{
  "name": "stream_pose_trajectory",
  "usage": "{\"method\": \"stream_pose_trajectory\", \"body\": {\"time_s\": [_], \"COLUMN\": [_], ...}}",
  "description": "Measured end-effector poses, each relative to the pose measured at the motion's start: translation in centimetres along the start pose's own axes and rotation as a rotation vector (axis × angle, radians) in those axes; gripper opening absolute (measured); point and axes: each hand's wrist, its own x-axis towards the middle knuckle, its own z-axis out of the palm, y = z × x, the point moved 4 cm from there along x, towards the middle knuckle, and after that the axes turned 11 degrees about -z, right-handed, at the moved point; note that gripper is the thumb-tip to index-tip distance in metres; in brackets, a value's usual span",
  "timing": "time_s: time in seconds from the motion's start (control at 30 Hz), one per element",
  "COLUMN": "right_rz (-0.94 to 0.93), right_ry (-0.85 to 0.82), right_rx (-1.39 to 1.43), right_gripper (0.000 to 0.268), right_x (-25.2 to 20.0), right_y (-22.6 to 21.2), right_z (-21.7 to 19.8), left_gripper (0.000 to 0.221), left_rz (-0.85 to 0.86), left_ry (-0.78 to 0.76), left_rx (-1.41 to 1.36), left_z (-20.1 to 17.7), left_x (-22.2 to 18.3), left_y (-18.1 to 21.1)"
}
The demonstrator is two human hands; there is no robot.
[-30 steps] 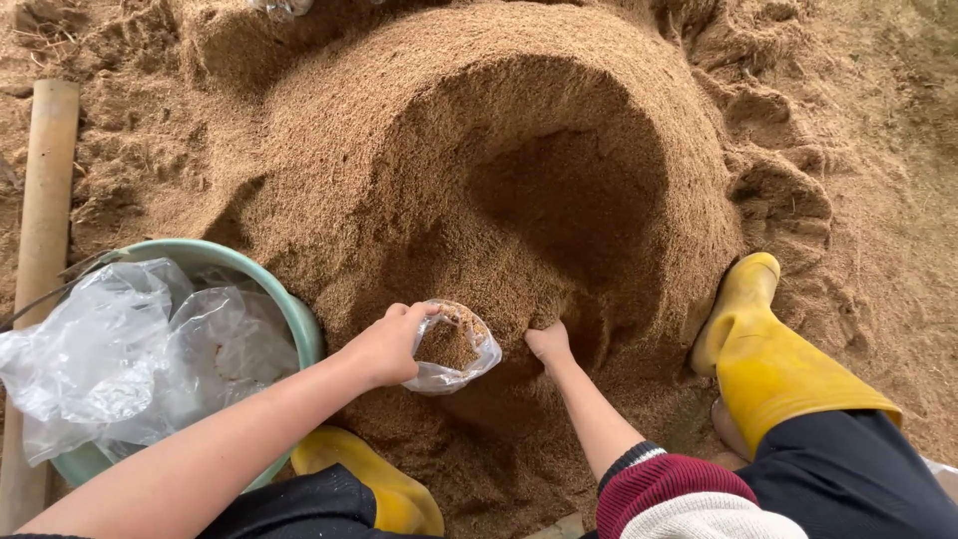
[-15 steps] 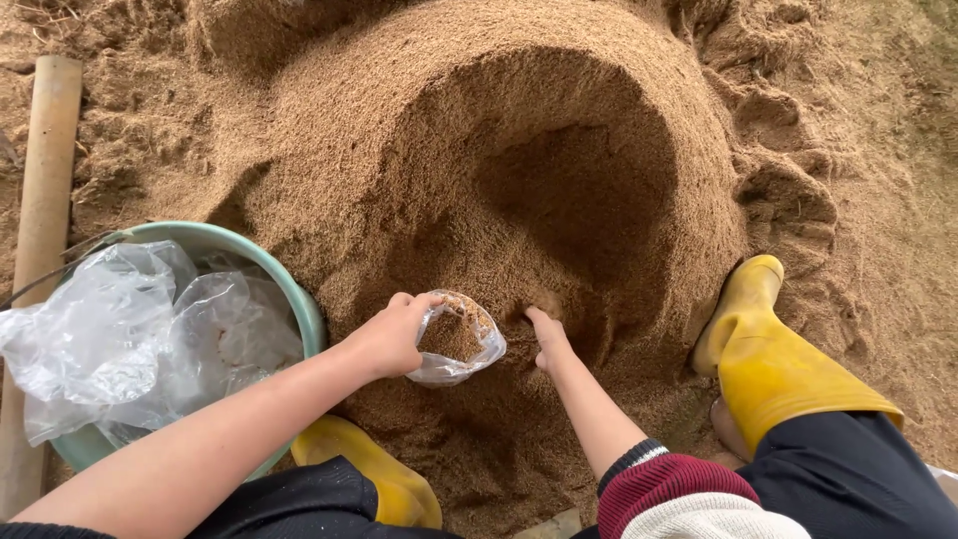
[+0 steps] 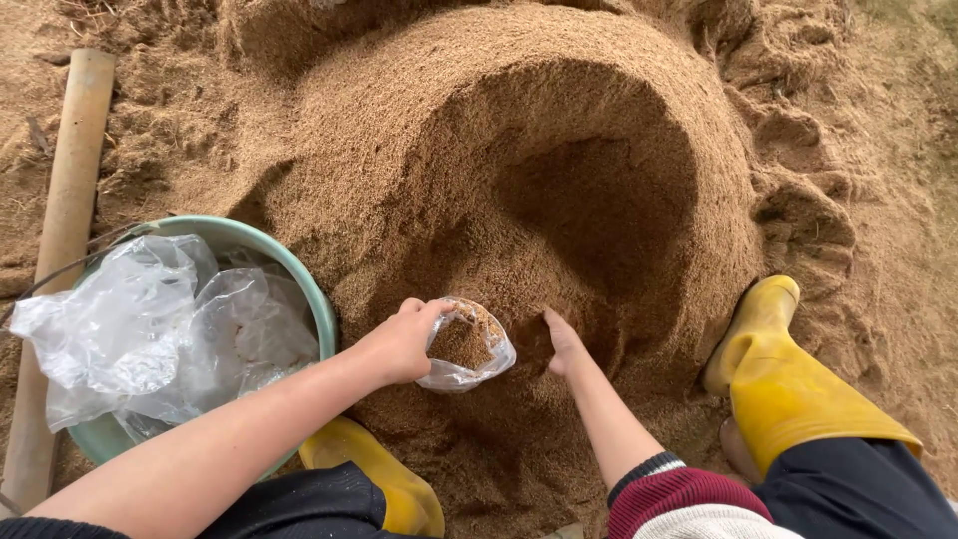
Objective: A person sitting on the ground fills small plastic bags with grain from a large pile using a small red scoop.
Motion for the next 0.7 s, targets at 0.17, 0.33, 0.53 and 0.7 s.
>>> {"method": "stream_pose_trajectory", "body": {"time_s": [0.17,0.33,0.53,0.7], "right_rz": [-0.170,-0.073,-0.699,-0.949], "right_ry": [-0.100,-0.245,0.014,0.002], "right_rx": [-0.419,-0.798,-1.376,-1.171], "right_gripper": [0.107,0.120,0.044,0.095], "right_x": [-3.4,-12.7,-7.0,3.4], "right_y": [-6.8,-13.2,-21.8,-23.5], "right_z": [4.2,9.0,8.4,10.7], "left_gripper": [0.087,0.085,0.085,0.099], "left_rz": [-0.007,-0.004,-0.033,-0.156], "left_ry": [-0.022,-0.039,-0.036,-0.122], "left_rx": [-0.007,-0.023,-0.020,0.152], "left_z": [-0.3,-0.4,-0.9,0.2], "left_x": [0.1,0.3,-0.4,1.6], "left_y": [0.1,0.6,1.6,1.0]}}
